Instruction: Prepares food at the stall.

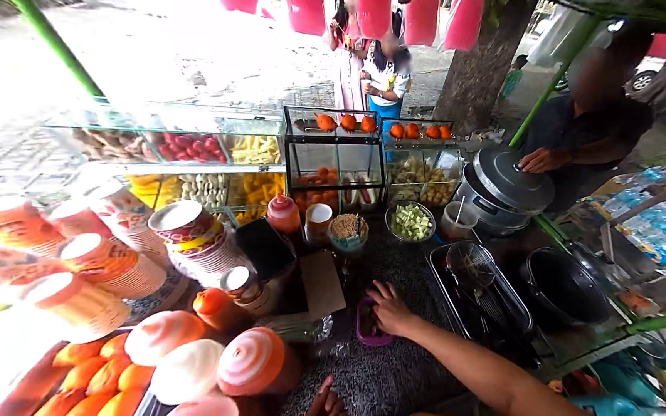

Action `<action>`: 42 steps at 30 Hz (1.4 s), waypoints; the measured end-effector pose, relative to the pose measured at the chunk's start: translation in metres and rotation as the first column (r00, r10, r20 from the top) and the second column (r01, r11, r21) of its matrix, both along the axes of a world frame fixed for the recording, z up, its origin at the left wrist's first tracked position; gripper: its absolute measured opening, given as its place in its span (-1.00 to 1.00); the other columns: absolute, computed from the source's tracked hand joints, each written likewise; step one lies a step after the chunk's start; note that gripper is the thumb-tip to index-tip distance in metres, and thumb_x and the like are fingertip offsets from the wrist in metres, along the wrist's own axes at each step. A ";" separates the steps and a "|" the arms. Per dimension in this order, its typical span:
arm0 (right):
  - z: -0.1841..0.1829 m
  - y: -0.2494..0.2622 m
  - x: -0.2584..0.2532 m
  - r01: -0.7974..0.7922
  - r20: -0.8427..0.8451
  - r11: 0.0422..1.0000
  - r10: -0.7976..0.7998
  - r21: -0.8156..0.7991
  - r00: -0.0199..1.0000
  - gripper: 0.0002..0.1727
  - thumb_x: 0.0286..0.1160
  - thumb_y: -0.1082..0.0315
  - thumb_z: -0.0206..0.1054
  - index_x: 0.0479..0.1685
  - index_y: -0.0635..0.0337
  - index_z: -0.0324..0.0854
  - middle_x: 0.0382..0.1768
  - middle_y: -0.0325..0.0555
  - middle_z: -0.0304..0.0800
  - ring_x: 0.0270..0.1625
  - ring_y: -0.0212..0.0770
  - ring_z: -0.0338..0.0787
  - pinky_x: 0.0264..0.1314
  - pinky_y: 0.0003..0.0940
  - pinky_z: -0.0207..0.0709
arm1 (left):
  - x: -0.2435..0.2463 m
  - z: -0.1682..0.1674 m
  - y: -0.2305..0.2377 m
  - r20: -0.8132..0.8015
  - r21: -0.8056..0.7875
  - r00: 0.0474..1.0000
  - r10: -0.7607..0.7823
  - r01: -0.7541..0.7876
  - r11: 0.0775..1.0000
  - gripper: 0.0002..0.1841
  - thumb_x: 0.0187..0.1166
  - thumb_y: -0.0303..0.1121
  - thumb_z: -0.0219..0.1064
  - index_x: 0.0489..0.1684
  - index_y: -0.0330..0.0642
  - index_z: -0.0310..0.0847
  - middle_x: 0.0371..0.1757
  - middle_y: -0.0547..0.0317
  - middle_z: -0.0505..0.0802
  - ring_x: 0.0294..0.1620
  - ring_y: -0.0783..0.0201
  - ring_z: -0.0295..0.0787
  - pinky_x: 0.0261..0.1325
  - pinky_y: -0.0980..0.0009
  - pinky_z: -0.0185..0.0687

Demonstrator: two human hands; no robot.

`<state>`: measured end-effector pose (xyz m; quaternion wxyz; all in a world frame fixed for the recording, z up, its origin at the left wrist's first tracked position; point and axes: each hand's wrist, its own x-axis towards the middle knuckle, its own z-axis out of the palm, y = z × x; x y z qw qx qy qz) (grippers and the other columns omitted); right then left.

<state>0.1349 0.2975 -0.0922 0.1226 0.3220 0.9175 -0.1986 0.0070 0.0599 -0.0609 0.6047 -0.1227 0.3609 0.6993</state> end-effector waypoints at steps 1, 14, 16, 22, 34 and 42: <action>-0.002 0.001 0.001 -0.001 0.002 1.000 0.001 0.000 1.000 -0.58 0.54 0.25 0.41 0.27 0.34 0.74 0.86 0.06 0.13 0.95 0.22 -0.21 0.90 0.37 -0.46 | 0.000 0.000 -0.001 0.007 0.008 1.000 -0.003 0.003 1.000 -0.63 0.87 -0.32 -0.15 -0.14 -0.06 0.66 -0.69 0.46 0.60 -0.75 0.59 0.47 -0.64 0.71 0.41; 0.005 -0.004 0.020 0.253 -0.350 0.935 -0.331 -0.250 0.876 -0.54 0.52 0.17 0.45 0.30 0.27 0.74 0.34 0.24 0.71 0.48 0.15 0.61 0.67 -0.02 0.35 | 0.002 0.004 -0.002 -0.011 -0.038 1.000 -0.010 0.010 0.999 -0.64 0.86 -0.32 -0.14 -0.17 -0.07 0.63 -0.72 0.44 0.56 -0.80 0.58 0.42 -0.72 0.71 0.35; 0.008 -0.007 0.022 0.295 -0.411 0.813 -0.524 -0.502 0.745 -0.53 0.54 0.24 0.45 0.31 0.39 0.69 0.22 0.26 0.79 0.27 0.04 0.78 0.47 -0.08 0.57 | 0.004 0.004 -0.001 -0.013 -0.038 1.000 -0.005 0.004 0.999 -0.64 0.85 -0.34 -0.13 -0.18 -0.09 0.65 -0.72 0.43 0.56 -0.80 0.58 0.42 -0.72 0.71 0.36; 0.016 -0.023 0.024 0.145 -0.238 0.339 -0.852 -0.929 0.466 -0.64 0.68 0.37 0.28 0.36 0.34 0.55 -0.04 -0.08 0.85 -0.25 -0.37 0.75 -0.17 -0.43 0.61 | 0.008 0.007 0.001 -0.019 -0.095 0.999 0.049 -0.050 0.994 -0.66 0.84 -0.36 -0.08 -0.18 -0.18 0.66 -0.72 0.38 0.56 -0.82 0.55 0.40 -0.75 0.69 0.34; 0.048 -0.036 0.020 -0.104 -0.119 0.078 -0.872 -0.991 0.475 -0.54 0.85 0.48 -0.30 0.49 0.38 0.40 0.21 0.02 0.80 0.13 -0.21 0.86 0.32 -0.31 0.68 | 0.016 0.026 0.004 -0.020 -0.188 0.995 0.100 -0.102 0.977 -0.69 0.83 -0.37 -0.06 -0.09 -0.28 0.63 -0.58 0.23 0.68 -0.68 0.45 0.61 -0.60 0.62 0.58; 0.068 -0.060 0.028 -0.084 -0.197 0.180 -0.808 -0.980 0.556 -0.71 0.91 0.23 -0.11 0.27 0.08 0.48 0.16 -0.01 0.87 0.05 -0.15 0.94 0.12 -0.29 0.81 | 0.018 0.033 0.000 0.137 0.002 0.973 0.185 -0.187 0.982 -0.17 0.81 0.26 -0.46 0.73 -0.22 0.26 0.62 -0.10 0.60 0.57 0.03 0.61 0.52 0.14 0.58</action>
